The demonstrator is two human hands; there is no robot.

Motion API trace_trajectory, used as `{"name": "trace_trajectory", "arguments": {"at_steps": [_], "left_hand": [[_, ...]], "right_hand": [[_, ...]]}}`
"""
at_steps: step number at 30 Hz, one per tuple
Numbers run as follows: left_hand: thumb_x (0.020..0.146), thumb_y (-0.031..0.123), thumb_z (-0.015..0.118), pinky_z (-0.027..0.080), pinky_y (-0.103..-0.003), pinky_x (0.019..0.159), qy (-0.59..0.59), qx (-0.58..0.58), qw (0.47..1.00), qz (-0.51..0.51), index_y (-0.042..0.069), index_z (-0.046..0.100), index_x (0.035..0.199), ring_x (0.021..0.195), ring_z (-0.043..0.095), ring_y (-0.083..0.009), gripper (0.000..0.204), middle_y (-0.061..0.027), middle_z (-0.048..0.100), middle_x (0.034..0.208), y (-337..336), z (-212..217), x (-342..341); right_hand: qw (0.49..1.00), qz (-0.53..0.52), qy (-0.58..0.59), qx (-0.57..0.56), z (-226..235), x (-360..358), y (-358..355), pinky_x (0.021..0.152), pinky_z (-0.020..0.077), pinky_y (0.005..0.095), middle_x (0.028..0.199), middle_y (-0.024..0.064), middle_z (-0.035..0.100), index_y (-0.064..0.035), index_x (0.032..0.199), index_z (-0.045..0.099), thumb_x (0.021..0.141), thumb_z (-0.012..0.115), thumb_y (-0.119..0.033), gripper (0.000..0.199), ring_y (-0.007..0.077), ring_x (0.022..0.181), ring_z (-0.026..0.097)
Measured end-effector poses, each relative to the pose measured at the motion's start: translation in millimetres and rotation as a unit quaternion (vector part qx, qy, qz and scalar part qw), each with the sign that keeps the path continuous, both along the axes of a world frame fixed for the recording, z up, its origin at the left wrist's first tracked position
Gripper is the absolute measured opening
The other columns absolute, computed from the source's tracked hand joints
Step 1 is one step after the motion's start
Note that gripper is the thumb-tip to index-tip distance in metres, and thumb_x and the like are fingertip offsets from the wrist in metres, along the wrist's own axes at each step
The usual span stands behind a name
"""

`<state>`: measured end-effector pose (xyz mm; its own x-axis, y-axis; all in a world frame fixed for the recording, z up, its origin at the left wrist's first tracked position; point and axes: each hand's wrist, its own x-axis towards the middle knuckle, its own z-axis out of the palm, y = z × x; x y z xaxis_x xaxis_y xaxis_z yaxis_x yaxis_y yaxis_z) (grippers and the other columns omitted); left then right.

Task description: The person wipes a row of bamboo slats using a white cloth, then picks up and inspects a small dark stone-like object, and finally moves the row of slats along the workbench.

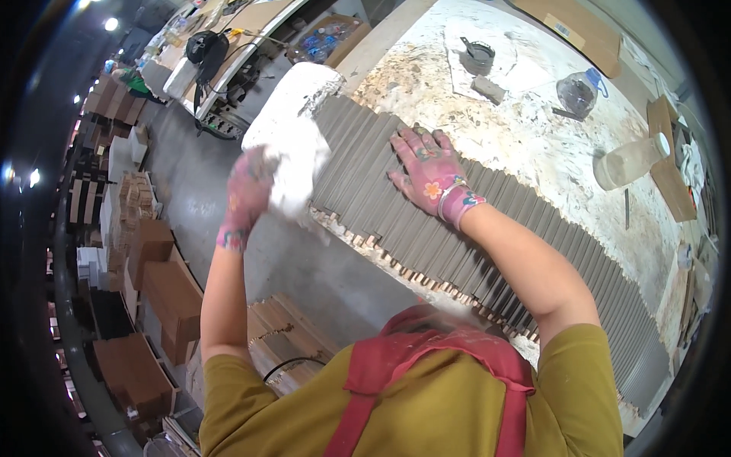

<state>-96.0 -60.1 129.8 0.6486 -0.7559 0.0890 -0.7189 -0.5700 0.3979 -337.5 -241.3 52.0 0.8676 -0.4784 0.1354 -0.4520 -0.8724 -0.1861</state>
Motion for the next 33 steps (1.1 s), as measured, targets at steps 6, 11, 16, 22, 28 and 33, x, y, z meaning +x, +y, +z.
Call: {"name": "trace_trajectory", "arguments": {"at_steps": [6, 11, 16, 22, 28, 33], "left_hand": [[0.086, 0.01, 0.061, 0.039, -0.041, 0.106, -0.342, -0.008, 0.921, -0.184, 0.013, 0.05, 0.135, 0.126, 0.049, -0.0299, 0.05, -0.009, 0.051, 0.138, -58, -72, 7], [0.081, 0.015, 0.066, 0.046, -0.039, 0.089, -0.198, -0.05, 0.961, -0.189, 0.016, 0.061, 0.122, 0.107, 0.059, -0.0239, 0.041, -0.0033, 0.062, 0.124, 12, -63, 2], [0.091, 0.007, 0.052, 0.054, -0.034, 0.082, 0.375, -0.306, 0.87, 0.096, 0.003, 0.059, 0.121, 0.1, 0.066, -0.0224, 0.031, -0.0118, 0.067, 0.108, 65, -57, 4], [0.092, 0.016, 0.057, 0.049, -0.033, 0.089, 0.316, -0.148, 0.931, -0.107, 0.001, 0.049, 0.131, 0.106, 0.057, -0.0217, 0.042, -0.0132, 0.059, 0.114, 25, -23, -83], [0.081, 0.023, 0.07, 0.04, -0.046, 0.105, 0.192, -0.299, 0.927, -0.12, 0.004, 0.05, 0.133, 0.127, 0.045, -0.0392, 0.059, -0.0178, 0.052, 0.133, 24, -34, -58], [0.067, 0.029, 0.08, 0.02, -0.046, 0.115, -0.061, -0.04, 0.997, -0.009, 0.007, 0.039, 0.142, 0.14, 0.024, -0.0353, 0.089, -0.017, 0.033, 0.147, 9, -70, -48]], "right_hand": [[1.0, 0.024, 0.003, 0.001, 5, 12, 8, 0.115, 0.0202, 0.0456, 0.148, 0.0149, 0.039, -0.0104, 0.143, 0.039, 0.095, 0.048, -0.043, 0.059, 0.0332, 0.133, 0.042], [1.0, 0.01, 0.005, 0.014, 4, 3, 2, 0.116, 0.019, 0.0455, 0.15, 0.0149, 0.037, -0.0107, 0.144, 0.038, 0.095, 0.046, -0.043, 0.059, 0.0339, 0.134, 0.041], [1.0, 0.014, 0.001, 0.011, 8, 5, 5, 0.115, 0.0193, 0.0456, 0.149, 0.0163, 0.037, -0.0105, 0.143, 0.039, 0.095, 0.048, -0.043, 0.059, 0.0337, 0.134, 0.042], [0.756, 0.074, -0.342, 0.553, 52, 2, 63, 0.109, 0.034, 0.0364, 0.142, 0.0184, 0.045, 0.0019, 0.149, 0.021, 0.092, 0.057, -0.042, 0.08, 0.0265, 0.134, 0.04], [0.688, -0.068, -0.446, 0.569, 93, 19, 1, 0.093, 0.0468, 0.0287, 0.113, 0.008, 0.062, 0.0024, 0.137, 0.042, 0.088, 0.056, -0.005, 0.051, 0.0148, 0.105, 0.057], [0.926, 0.207, -0.31, 0.063, 56, 105, 3, 0.1, 0.0425, 0.0429, 0.134, 0.0143, 0.052, -0.015, 0.136, 0.047, 0.087, 0.063, -0.025, 0.052, 0.0319, 0.123, 0.05]]}}
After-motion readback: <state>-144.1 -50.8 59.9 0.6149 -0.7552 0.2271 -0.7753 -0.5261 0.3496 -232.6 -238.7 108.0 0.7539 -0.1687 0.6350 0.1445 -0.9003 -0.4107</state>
